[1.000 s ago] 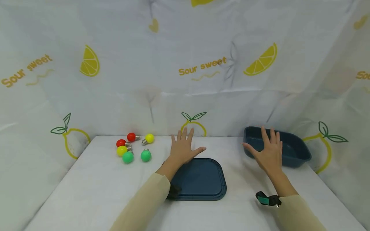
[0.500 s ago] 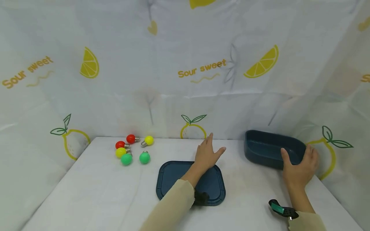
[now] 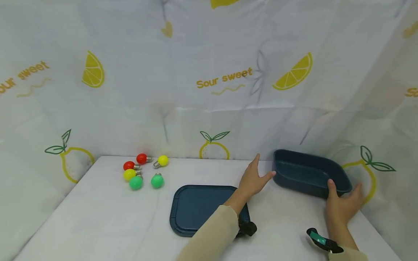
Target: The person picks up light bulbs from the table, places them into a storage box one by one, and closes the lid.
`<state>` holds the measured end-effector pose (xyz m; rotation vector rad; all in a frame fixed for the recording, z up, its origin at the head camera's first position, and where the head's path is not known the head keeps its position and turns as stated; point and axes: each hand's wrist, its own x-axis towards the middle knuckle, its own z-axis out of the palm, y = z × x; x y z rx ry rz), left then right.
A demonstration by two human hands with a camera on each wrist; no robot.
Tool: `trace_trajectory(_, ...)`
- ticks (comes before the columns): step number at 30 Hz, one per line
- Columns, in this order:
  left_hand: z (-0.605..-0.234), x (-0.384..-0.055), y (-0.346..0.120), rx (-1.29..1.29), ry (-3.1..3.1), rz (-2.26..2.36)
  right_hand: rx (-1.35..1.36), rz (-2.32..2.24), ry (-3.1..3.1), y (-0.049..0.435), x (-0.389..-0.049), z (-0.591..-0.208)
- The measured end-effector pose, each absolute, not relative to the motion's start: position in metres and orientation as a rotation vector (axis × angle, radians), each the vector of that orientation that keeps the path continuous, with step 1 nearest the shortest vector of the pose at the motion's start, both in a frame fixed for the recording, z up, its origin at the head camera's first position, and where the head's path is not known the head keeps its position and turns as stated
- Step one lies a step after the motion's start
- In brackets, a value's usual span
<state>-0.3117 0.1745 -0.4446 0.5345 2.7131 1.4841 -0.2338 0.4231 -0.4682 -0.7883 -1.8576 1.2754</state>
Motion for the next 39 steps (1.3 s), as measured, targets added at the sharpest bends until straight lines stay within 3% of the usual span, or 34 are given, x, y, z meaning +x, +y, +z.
trace_trajectory(10, -0.451, -0.312, 0.195, 0.680, 2.670, 1.446, -0.785, 1.265, -1.889, 0.419, -0.234, -0.472)
trace_trajectory(20, -0.455, -0.311, 0.193, 0.598, 2.622, 1.500, -0.744, 1.248, -2.053, 0.414, -0.236, -0.468)
trace_trajectory(39, -0.452, -0.307, 0.139, 0.509, 2.700, 1.570, -0.589, 1.252, -2.345, 0.384, -0.237, -0.462)
